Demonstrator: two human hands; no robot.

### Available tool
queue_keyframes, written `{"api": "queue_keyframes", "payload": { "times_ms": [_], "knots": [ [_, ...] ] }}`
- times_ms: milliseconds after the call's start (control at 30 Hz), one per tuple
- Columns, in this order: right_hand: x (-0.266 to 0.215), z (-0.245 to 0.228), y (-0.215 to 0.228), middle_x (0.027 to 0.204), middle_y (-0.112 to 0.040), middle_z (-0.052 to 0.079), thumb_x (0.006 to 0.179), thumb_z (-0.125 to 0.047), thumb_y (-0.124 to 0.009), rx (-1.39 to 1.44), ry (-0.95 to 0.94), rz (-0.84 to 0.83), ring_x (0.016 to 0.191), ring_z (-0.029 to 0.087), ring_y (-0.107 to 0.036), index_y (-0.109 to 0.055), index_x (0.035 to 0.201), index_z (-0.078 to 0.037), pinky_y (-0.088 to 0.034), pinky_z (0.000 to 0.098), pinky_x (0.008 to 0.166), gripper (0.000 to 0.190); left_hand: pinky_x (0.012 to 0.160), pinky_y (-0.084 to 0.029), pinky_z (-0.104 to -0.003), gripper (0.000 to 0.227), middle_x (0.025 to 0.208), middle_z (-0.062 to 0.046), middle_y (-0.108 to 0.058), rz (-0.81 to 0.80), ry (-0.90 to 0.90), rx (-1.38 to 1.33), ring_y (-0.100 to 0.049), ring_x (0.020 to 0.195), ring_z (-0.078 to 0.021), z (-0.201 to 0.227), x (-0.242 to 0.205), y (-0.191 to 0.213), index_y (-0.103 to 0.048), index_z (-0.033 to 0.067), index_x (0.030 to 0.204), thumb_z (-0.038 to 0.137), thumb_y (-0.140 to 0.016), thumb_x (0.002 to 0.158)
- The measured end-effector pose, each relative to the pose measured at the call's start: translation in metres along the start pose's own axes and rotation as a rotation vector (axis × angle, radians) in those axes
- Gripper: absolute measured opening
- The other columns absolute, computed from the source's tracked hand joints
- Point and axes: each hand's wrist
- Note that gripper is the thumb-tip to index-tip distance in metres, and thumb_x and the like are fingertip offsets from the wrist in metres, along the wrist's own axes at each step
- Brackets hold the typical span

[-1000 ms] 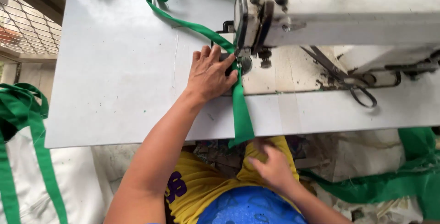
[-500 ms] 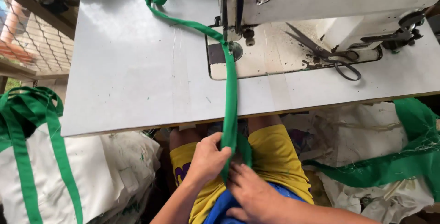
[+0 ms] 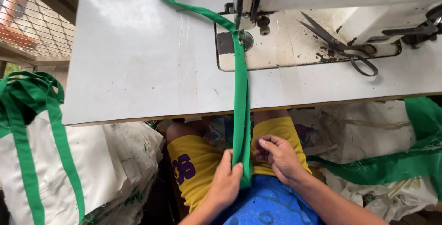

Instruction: Sewing green fabric straps using an industrial sewing machine on a factory floor.

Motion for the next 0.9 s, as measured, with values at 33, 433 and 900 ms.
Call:
{"api": "queue_keyframes", "payload": {
  "times_ms": [33, 433, 900],
  "knots": [
    [-0.013, -0.008, 0.0, 0.089, -0.076, 0.018, 0.096, -0.004, -0.065, 0.133, -0.16, -0.088, 0.078, 0.025, -0.071, -0.073, 0.103, 0.005, -0.06, 0.0355, 0.073, 0.014, 0.08, -0.051, -0.037, 0.032, 0.097, -0.004, -0.068, 0.009, -0.016, 0.06, -0.064, 0.085, -0.019, 0.001, -0.011, -0.004, -0.053, 0.0181, 0.122, 0.022, -0.048, 0.091],
    [-0.049, -0.003, -0.007, 0.071, -0.066, 0.007, 0.084, -0.005, -0.08, 0.308, -0.388, -0.199, 0.059, 0.016, -0.058, -0.069, 0.083, -0.003, -0.049, 0.0282, 0.056, 0.011, 0.07, -0.054, -0.029, 0.047, 0.086, 0.003, -0.071, -0.062, 0.098, 0.094, -0.063, 0.072, -0.0109, 0.06, -0.038, 0.003, -0.055, 0.0209, 0.131, 0.025, -0.062, 0.085],
    [-0.057, -0.009, -0.014, 0.062, -0.067, 0.01, 0.08, -0.002, -0.085, -0.109, -0.085, -0.002, 0.052, 0.016, -0.058, -0.072, 0.076, 0.0, -0.053, 0.0272, 0.051, 0.014, 0.05, -0.039, -0.028, 0.026, 0.05, 0.007, -0.055, 0.138, 0.007, 0.218, -0.042, 0.047, -0.0054, 0.044, -0.022, 0.012, -0.077, 0.0131, 0.069, 0.027, -0.07, 0.09]
  ]
}}
Point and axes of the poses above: each hand's wrist, its own x-axis towards the middle knuckle, its own y-axis out of the back of the hand, z = x × y
